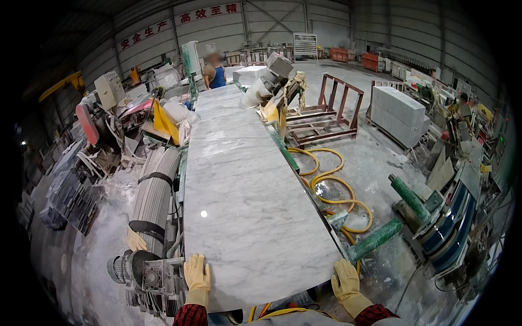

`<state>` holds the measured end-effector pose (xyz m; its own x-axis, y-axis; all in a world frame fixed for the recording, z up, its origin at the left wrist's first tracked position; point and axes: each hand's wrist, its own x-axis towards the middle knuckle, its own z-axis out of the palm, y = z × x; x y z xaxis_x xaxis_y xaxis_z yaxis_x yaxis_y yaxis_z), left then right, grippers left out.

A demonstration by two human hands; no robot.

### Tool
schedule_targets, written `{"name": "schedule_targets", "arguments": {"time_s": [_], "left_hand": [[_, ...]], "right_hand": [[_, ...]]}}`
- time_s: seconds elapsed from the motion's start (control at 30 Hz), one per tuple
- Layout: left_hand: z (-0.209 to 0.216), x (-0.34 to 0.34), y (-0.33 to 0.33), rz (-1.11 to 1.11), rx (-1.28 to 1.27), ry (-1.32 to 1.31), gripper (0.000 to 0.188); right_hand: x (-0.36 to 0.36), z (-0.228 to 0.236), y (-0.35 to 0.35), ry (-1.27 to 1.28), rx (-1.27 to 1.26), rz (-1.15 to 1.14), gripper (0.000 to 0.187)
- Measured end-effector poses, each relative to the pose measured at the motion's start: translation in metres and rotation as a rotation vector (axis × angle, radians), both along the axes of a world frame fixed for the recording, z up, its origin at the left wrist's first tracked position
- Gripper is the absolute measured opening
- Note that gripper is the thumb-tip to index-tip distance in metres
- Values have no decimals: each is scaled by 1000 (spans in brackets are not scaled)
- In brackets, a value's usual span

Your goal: The person guides large marble-like stone slabs through a conveyor system in a factory. They wear gloves and use both hands to position and move the slabs along the line, occasionally lifting and repositioning them for the next stage of processing.

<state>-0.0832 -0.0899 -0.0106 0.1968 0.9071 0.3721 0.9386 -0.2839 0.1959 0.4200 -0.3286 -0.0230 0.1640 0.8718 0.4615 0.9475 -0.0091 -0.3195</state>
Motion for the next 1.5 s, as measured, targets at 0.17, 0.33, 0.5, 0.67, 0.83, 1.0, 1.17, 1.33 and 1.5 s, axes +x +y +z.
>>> {"name": "schedule_targets", "arguments": {"time_s": [0.17,0.33,0.5,0.67,0.83,1.0,1.17,1.33,1.5], "left_hand": [[5,2,-4,9,-53,-8,45],[3,0,-5,3,-48,-23,46],[4,1,-7,7,-57,-27,46],[10,1,-11,-2,-67,-37,46],[9,2,-13,19,-69,-15,46],[1,-3,-15,12,-44,-7,47],[0,0,-12,-7,-34,-13,47],[2,0,-15,-18,-42,-36,47],[0,-2,-16,1,-74,-6,49]], "right_hand": [[-4,1,-1,-1,10,-22,56],[-4,-1,-2,12,5,-31,56],[-2,6,-6,72,-32,-25,54],[1,39,-15,153,-124,35,56],[-2,31,-37,264,-138,-105,54],[-37,49,-30,928,-655,-346,61],[-37,-39,-31,1624,-762,-34,71],[-84,14,13,1624,-897,-304,85],[-87,26,24,895,-1109,-402,103]]}}
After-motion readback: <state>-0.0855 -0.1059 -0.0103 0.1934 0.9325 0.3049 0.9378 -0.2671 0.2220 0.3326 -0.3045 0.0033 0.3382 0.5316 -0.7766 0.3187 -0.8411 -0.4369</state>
